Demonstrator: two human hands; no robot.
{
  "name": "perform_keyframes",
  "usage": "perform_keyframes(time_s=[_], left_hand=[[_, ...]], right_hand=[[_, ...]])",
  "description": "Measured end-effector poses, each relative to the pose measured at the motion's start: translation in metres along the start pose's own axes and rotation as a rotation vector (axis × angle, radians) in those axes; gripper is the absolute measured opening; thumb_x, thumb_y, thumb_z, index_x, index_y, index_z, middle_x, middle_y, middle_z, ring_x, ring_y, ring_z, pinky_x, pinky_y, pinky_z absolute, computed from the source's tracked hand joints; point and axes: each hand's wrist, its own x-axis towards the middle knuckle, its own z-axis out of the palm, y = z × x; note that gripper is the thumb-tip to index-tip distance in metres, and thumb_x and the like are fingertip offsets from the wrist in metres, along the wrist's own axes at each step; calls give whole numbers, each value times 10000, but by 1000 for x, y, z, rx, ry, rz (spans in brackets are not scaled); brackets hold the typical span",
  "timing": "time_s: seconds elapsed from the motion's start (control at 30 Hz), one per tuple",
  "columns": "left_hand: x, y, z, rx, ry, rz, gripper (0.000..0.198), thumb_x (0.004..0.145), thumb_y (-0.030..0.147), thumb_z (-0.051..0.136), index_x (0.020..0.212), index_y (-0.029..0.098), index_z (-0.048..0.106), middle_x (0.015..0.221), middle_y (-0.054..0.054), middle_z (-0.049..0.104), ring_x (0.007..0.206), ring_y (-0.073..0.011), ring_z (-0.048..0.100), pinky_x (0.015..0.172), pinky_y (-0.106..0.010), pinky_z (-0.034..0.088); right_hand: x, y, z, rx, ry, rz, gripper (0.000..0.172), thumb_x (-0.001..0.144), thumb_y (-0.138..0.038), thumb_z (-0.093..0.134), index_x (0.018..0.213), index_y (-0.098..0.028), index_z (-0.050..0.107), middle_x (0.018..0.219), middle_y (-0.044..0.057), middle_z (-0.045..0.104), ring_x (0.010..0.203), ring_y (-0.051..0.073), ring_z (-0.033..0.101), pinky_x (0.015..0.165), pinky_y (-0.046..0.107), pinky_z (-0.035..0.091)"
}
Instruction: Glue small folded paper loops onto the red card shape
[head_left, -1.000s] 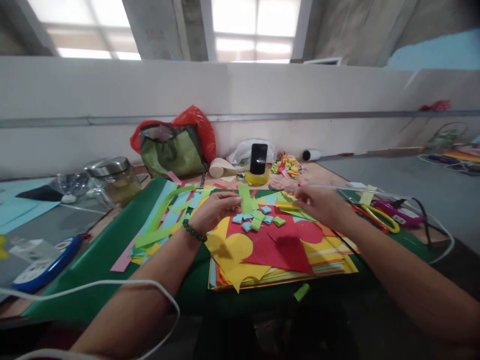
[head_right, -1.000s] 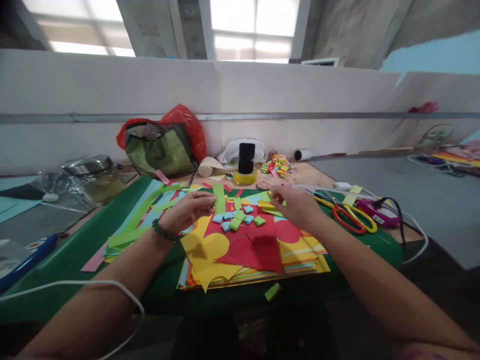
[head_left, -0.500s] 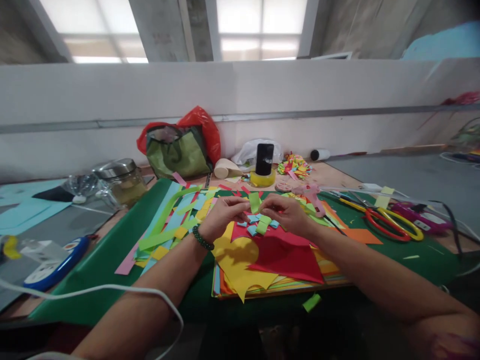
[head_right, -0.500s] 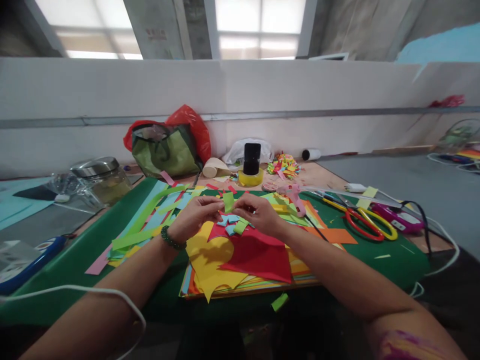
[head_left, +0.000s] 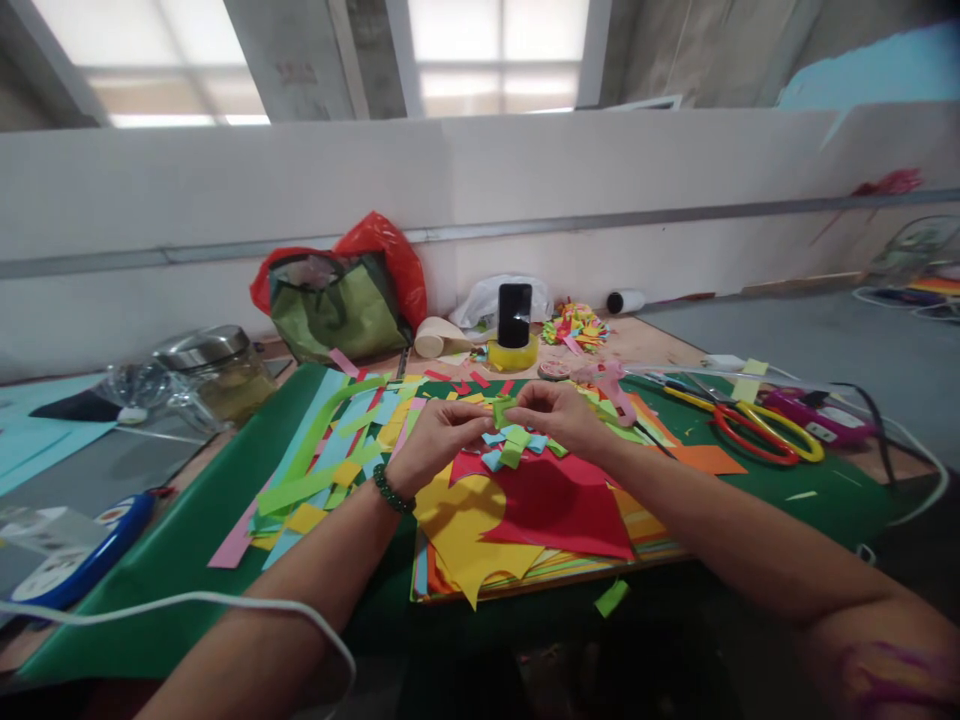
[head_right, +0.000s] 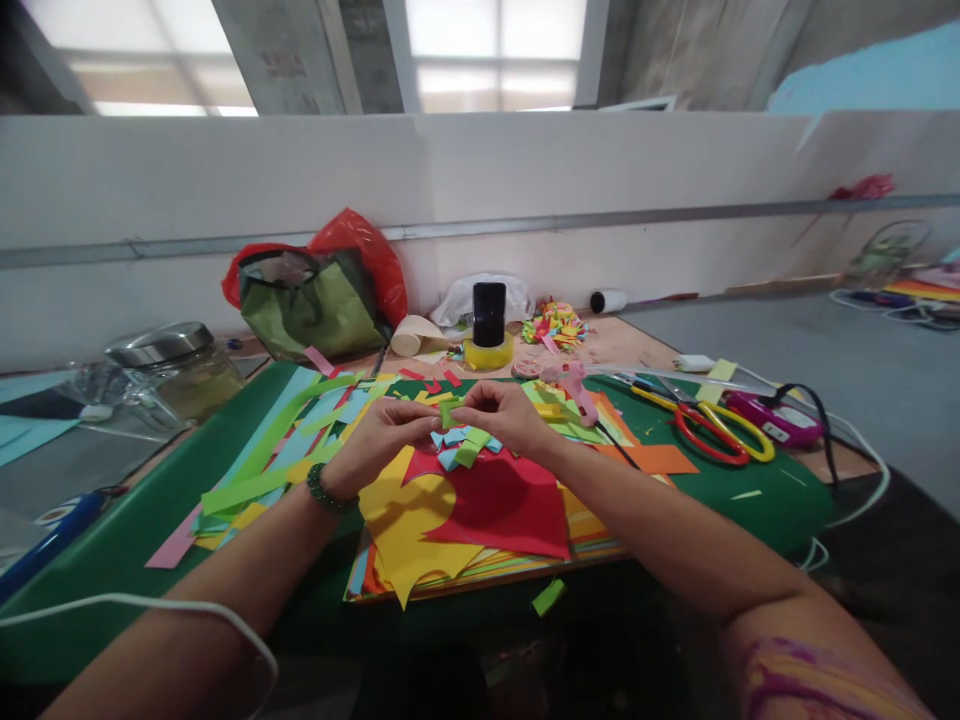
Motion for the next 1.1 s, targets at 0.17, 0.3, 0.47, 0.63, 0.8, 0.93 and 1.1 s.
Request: perform_keyframes(time_s=[0.17, 0.3, 0.47, 0.63, 0.8, 0.93, 1.1], left_hand=[[0, -2, 0, 20, -5, -4, 158, 650, 281, 747, 683, 127, 740, 569, -18, 666, 507, -121, 620, 536, -216, 527], [1, -3, 0, 29, -8, -1, 145, 653, 265, 740, 693, 126, 746, 591, -22, 675, 511, -117, 613, 531, -212, 519], [1, -5, 1, 21, -42, 19, 168, 641, 291, 740, 683, 129, 745, 599, -16, 668, 516, -100, 580, 543, -205, 507], [1, -6, 1, 68, -97, 31, 207, 661, 324, 723, 688, 119, 727, 623, -22, 658, 562, -104, 569, 577, -213, 492], [1, -6, 1, 113, -17, 122, 289, 679, 372, 719, 836, 132, 679, 750, -24, 653, 635, -118, 572, 577, -220, 461], [4, -10, 1, 200, -17, 224, 233, 715, 366, 687, 763, 142, 643, 724, -18, 622, 659, -120, 538, 586, -224, 432], [4, -11, 1, 155, -23, 216, 270, 716, 368, 706, 853, 148, 629, 848, -34, 624, 661, -109, 522, 577, -226, 434]], right_hand=[[1, 2, -1, 2, 3, 11, 488, 573, -602, 763, 634, -172, 540, 542, -58, 460, 504, 74, 359, 470, 231, 261], [2, 4, -1, 6, -1, 33, 475, 573, -581, 769, 647, -173, 537, 546, -59, 459, 498, 73, 359, 468, 232, 259], [2, 5, 0, 55, 12, 7, 447, 565, -513, 791, 660, -183, 504, 604, -50, 500, 546, 85, 427, 510, 234, 335], [0, 3, -1, 77, -4, -22, 397, 586, -424, 784, 702, -195, 481, 649, -43, 528, 600, 104, 494, 550, 241, 385], [-2, 2, 2, 22, -42, -85, 304, 648, -359, 724, 755, -196, 492, 703, -33, 540, 621, 108, 521, 568, 245, 408], [-3, 5, 7, -51, -56, -158, 247, 673, -311, 691, 770, -202, 492, 713, -31, 532, 617, 104, 506, 550, 236, 409], [-1, 4, 5, -61, -43, -196, 240, 682, -300, 692, 786, -205, 497, 722, -23, 539, 626, 114, 524, 559, 247, 439]])
